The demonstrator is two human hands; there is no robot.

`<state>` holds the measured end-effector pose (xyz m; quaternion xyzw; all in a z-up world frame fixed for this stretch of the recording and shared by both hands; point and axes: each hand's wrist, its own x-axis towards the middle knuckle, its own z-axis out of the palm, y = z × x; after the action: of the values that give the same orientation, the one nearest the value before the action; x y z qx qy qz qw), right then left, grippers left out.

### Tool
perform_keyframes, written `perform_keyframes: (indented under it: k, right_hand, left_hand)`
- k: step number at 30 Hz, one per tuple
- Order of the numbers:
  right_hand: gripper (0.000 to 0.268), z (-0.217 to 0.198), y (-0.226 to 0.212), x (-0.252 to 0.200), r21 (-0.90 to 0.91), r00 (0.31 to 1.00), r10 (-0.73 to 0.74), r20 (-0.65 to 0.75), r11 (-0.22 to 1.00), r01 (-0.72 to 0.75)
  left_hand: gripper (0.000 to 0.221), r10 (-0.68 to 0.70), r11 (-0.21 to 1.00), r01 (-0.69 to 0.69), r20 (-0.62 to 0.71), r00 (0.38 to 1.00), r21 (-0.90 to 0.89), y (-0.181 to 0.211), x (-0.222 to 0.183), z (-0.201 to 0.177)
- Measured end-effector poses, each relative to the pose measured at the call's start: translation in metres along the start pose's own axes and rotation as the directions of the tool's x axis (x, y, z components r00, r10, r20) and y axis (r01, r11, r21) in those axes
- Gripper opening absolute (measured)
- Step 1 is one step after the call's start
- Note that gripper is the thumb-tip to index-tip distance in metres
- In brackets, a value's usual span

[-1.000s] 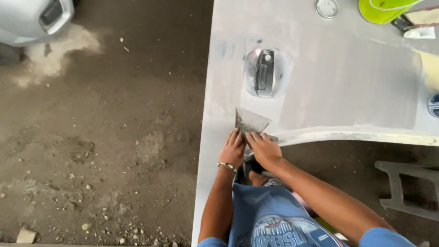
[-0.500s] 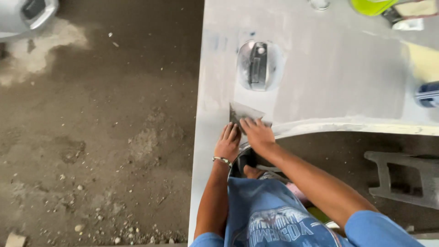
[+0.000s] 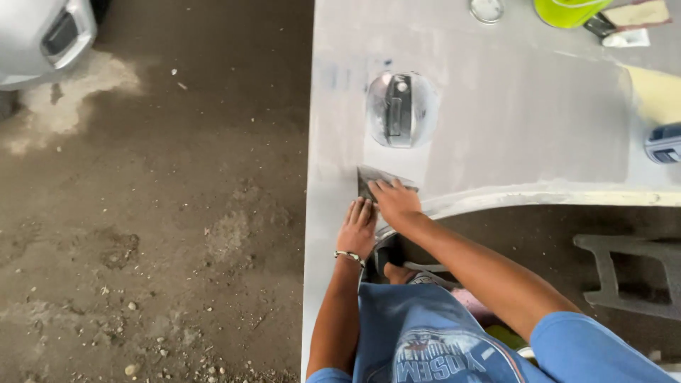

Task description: The person uses two metal spreaders to apply and smooth a gray filler compound around a recessed area on a white car part. They repeatedly scoop the filler from a can and spread it evenly across the surface.

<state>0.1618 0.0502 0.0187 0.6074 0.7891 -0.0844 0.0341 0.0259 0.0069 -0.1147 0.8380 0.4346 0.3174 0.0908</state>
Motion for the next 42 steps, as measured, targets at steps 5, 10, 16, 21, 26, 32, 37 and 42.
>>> perform_keyframes:
  k: [5, 10, 16, 21, 26, 32, 37, 42]
  right_hand:
    - [0.050, 0.022, 0.010, -0.030, -0.059, 0.996, -0.062, -0.059, 0.997, 0.058]
    - [0.039, 0.021, 0.009, -0.027, -0.012, 0.999, -0.005, -0.043, 1.000, 0.005]
    - [0.049, 0.029, 0.010, -0.019, -0.059, 0.973, -0.148, -0.178, 0.988, 0.139]
    - [0.045, 0.020, -0.006, -0.023, -0.106, 0.988, -0.049, -0.146, 0.994, 0.034]
    - [0.046, 0.029, 0.005, -0.011, -0.076, 0.988, -0.076, -0.135, 0.995, 0.066]
    - [0.049, 0.035, 0.008, -0.022, -0.123, 0.981, -0.087, -0.173, 0.990, 0.066]
    - [0.048, 0.018, 0.002, -0.005, -0.090, 0.996, -0.043, -0.073, 0.995, 0.036]
    - [0.058, 0.032, 0.009, 0.000, -0.134, 0.994, -0.034, -0.103, 0.991, 0.020]
  left_hand:
    - [0.043, -0.015, 1.000, 0.016, 0.044, 0.999, -0.023, -0.001, 0.000, 0.000]
    - [0.052, 0.004, 0.999, -0.004, -0.012, 1.000, -0.037, 0.010, -0.005, -0.002]
    - [0.036, -0.015, 1.000, 0.016, 0.052, 0.999, -0.015, -0.005, 0.005, 0.006]
    - [0.040, -0.014, 1.000, 0.015, 0.060, 0.998, -0.012, 0.002, 0.009, -0.023]
    - [0.036, -0.037, 0.999, 0.039, 0.039, 0.999, -0.039, 0.001, -0.001, 0.002]
    - [0.035, -0.028, 1.000, 0.028, 0.065, 0.998, 0.000, -0.002, 0.007, -0.009]
    - [0.047, -0.003, 0.999, 0.002, 0.028, 1.000, 0.034, 0.006, 0.004, -0.017]
    - [0.037, -0.048, 0.999, 0.048, 0.012, 0.999, -0.010, 0.005, 0.008, -0.006]
